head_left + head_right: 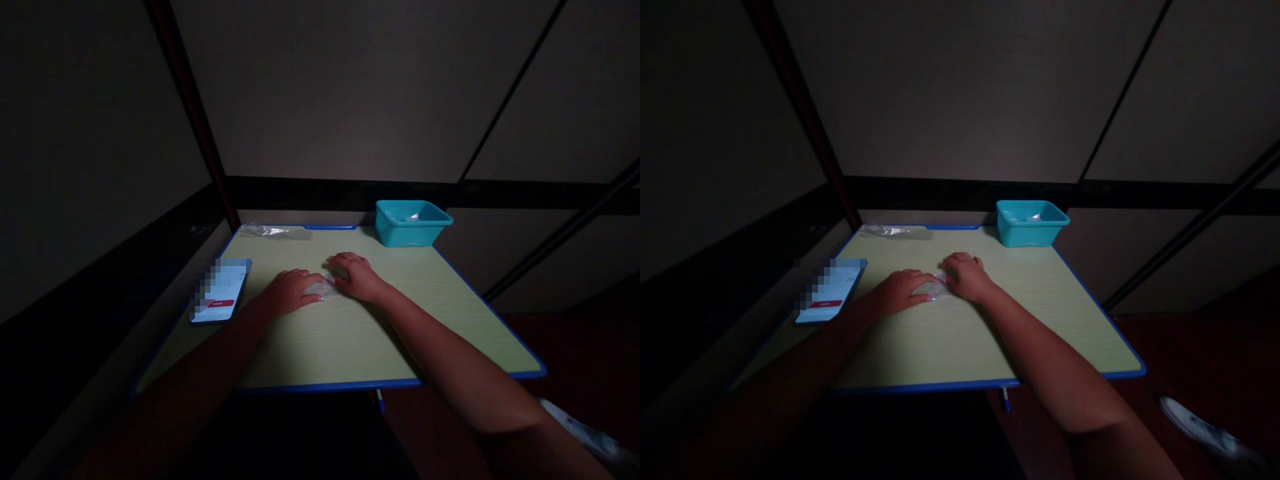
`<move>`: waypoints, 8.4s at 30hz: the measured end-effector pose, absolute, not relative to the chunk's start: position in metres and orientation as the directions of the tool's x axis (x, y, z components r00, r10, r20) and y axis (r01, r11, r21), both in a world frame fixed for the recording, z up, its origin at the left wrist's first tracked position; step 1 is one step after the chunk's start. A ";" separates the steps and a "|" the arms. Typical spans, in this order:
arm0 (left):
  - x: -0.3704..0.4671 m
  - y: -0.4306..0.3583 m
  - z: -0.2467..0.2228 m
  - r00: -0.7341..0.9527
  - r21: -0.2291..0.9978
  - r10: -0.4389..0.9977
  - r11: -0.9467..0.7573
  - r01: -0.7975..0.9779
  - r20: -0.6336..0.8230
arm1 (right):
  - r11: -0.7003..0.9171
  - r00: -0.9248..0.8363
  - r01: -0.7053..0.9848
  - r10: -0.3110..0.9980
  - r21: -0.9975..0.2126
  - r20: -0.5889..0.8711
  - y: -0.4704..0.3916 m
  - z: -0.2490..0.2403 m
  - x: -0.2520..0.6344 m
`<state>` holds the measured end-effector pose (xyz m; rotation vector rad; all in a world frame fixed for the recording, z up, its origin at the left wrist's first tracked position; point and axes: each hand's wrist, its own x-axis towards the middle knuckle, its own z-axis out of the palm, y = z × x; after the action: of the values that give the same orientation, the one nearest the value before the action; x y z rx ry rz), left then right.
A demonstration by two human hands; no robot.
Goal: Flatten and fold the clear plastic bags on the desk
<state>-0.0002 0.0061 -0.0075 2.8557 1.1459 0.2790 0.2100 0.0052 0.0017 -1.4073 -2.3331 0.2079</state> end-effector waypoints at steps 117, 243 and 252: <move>0.000 0.009 -0.007 0.609 0.369 0.744 -0.666 0.648 0.274 | 0.595 -0.650 0.742 0.751 -0.308 -0.115 -0.018 0.011 0.200; 0.006 0.018 -0.014 0.407 0.988 0.912 -0.108 0.114 0.053 | 0.572 -0.625 0.779 0.679 -0.257 -0.386 -0.040 0.034 0.190; 0.005 0.016 -0.014 0.473 0.965 0.878 -0.186 0.184 0.079 | 0.348 -0.353 0.417 0.913 -0.840 0.203 -0.003 0.024 0.210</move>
<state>0.0047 0.0157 -0.0139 1.6635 0.9253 0.8199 0.2099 -0.0027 0.0243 -1.1602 -1.9220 0.9174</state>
